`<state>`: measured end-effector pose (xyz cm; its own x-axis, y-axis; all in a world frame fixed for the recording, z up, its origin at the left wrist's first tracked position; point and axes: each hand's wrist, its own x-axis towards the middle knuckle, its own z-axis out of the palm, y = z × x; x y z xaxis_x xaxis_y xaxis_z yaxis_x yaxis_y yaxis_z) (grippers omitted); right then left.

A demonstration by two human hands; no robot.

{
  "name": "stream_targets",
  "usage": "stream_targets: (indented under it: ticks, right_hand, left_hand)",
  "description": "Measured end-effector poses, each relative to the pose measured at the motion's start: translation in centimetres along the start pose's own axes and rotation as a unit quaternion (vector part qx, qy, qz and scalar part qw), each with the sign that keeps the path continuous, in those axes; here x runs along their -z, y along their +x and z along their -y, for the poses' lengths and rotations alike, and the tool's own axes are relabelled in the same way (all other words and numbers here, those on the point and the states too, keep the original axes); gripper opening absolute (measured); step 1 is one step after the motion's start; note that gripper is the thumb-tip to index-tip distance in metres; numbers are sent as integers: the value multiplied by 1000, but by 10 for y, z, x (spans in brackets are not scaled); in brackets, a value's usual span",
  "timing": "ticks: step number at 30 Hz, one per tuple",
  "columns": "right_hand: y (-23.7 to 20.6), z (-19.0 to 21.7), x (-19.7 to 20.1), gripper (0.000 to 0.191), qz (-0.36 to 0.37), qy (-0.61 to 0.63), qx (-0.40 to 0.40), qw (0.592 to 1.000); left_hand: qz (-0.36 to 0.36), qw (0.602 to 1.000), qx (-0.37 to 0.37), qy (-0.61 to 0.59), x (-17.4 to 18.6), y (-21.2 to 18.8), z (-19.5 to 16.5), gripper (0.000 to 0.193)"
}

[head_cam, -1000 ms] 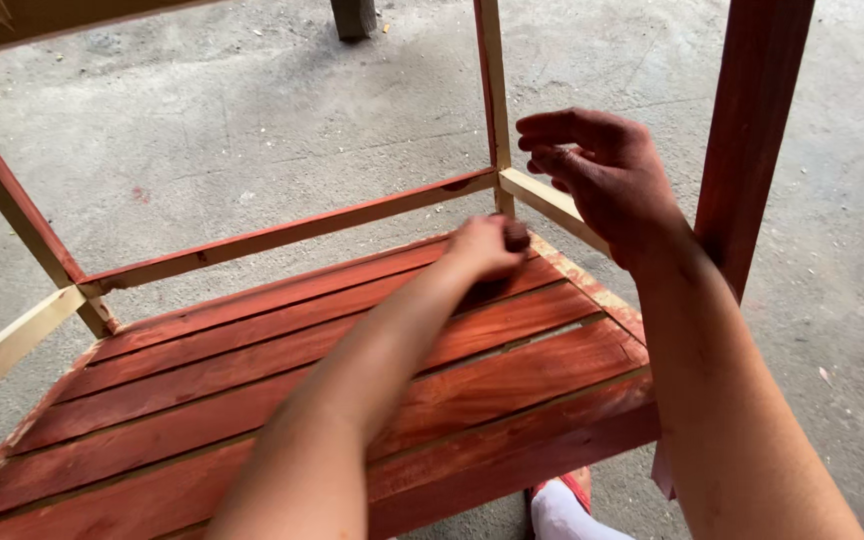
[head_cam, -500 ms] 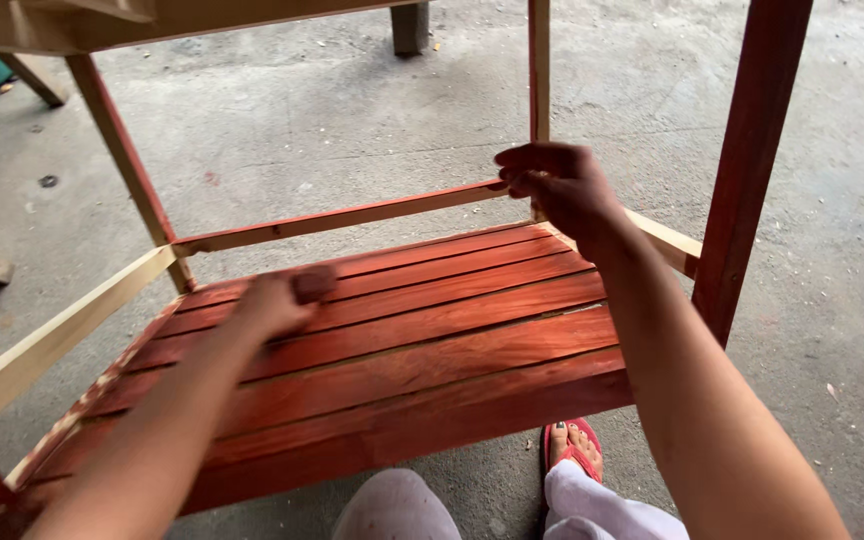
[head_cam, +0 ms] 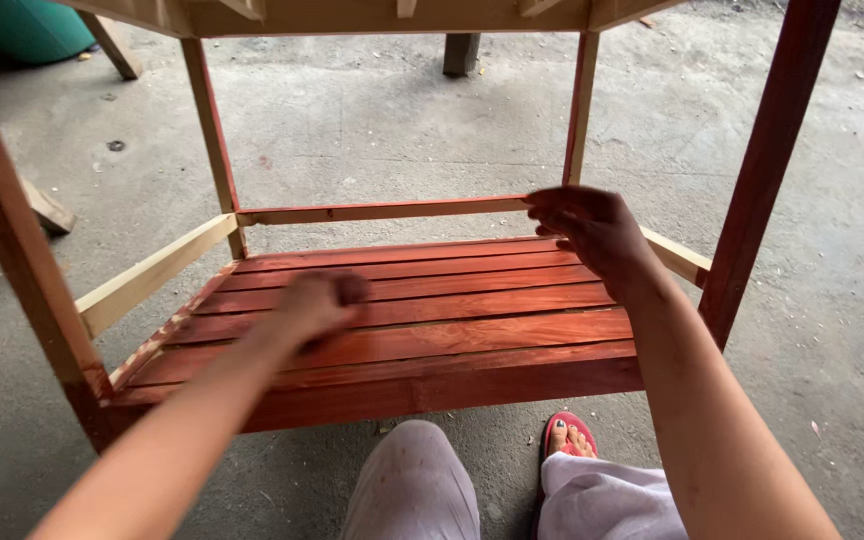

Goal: The person applies red wood stain to a multi-tier wooden rack, rubbing the stain into the slats, frame and legs by hand using a cloth. They work around the piece, repositioning to reach the underside edges and lower shelves, coating the remaining bare wood surfaces.

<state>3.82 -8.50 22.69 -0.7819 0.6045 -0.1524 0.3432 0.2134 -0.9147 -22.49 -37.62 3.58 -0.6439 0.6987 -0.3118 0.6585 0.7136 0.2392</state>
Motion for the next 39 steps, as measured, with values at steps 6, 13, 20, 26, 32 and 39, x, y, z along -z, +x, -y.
stream_targets:
  ticks: [6,13,20,26,32,39]
  right_hand:
    - [-27,-25,10,30,-14,77,15,997]
    - [2,-34,11,29,-66,103,-11,992]
    - [21,-15,-23,28,-10,87,-14,996]
    - [15,-13,-17,31,22,38,-20,999]
    - [-4,-4,0,30,12,42,-27,999]
    - [-37,6,37,31,-46,145,3,988]
  left_hand:
    - [21,965,-215,-148,-15,21,-241,47]
    - [-8,957,-255,-137,-3,-3,-268,44]
    - [5,987,-140,-77,50,-87,-74,60]
    - [98,984,67,133,115,-131,0,55]
    - [94,990,60,86,97,-108,-78,58]
    - [-24,943,-310,-117,11,-49,-276,54]
